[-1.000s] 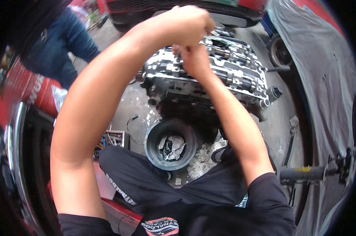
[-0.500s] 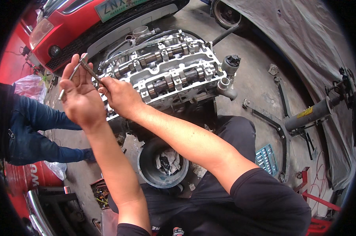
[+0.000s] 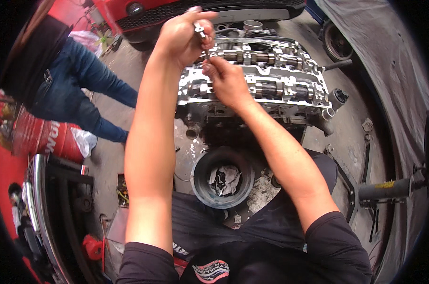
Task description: The person is assembling a car engine, specifically tightening bolts on the cylinder head using a wrench. The person works methodically across the engine block, securing various components.
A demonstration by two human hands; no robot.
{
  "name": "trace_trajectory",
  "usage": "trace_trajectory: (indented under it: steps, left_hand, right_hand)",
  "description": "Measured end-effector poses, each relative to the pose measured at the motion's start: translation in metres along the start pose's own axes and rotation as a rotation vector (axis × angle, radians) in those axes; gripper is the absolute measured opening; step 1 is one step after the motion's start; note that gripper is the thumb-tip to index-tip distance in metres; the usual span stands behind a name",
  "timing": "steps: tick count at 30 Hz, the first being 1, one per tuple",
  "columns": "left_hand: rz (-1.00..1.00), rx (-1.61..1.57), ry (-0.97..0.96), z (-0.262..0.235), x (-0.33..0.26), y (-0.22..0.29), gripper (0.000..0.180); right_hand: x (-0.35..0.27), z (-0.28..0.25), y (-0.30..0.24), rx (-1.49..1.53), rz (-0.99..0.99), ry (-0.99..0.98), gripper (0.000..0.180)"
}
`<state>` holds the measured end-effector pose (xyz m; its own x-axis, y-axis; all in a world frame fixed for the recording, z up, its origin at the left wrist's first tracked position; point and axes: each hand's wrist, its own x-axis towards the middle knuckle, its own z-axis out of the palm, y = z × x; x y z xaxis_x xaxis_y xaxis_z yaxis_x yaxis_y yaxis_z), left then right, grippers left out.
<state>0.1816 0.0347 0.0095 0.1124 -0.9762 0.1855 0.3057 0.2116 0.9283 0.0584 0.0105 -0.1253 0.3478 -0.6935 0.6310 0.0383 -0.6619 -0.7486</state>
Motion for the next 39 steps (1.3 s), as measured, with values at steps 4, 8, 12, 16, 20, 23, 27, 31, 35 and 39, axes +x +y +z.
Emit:
trace_trajectory:
  steps: [4,8,12,16,20,23,27,31,35,39]
  left_hand:
    - [-0.240,0.056,-0.157,-0.002,0.021,0.014,0.046]
    - [-0.048,0.012,0.202,0.036,0.005,0.019,0.024]
    - [0.116,0.019,0.175,0.048,-0.030,0.020,0.014]
    - [0.200,-0.030,0.285,0.052,-0.054,0.005,0.016]
    - [0.229,-0.046,0.415,0.034,-0.059,-0.005,0.016]
    - [0.266,-0.108,0.496,0.027,-0.062,-0.009,0.017]
    - [0.265,-0.023,0.433,0.030,-0.059,-0.012,0.018]
    - [0.190,0.051,0.334,0.056,-0.051,-0.007,0.014]
    - [-0.005,-0.022,0.366,0.028,-0.032,0.005,0.015]
    - [-0.215,0.258,-0.105,0.020,-0.030,0.029,0.032]
  right_hand:
    - [0.006,-0.012,-0.005,-0.021,0.122,-0.082,0.026]
    - [0.018,-0.026,-0.016,0.252,0.201,-0.191,0.023]
    - [0.006,-0.041,-0.042,0.239,0.064,-0.327,0.020]
    - [0.003,-0.041,-0.025,0.161,0.002,-0.378,0.016]
    - [0.003,-0.047,-0.027,0.087,0.032,-0.442,0.016]
    - [0.007,-0.047,-0.023,0.072,0.044,-0.485,0.017]
    - [0.005,-0.049,-0.023,0.081,0.044,-0.491,0.017]
    - [0.006,-0.055,-0.022,0.147,0.089,-0.481,0.019]
    - [0.006,-0.048,-0.021,0.106,0.063,-0.445,0.018]
    - [0.001,-0.044,-0.025,0.118,0.078,-0.424,0.019]
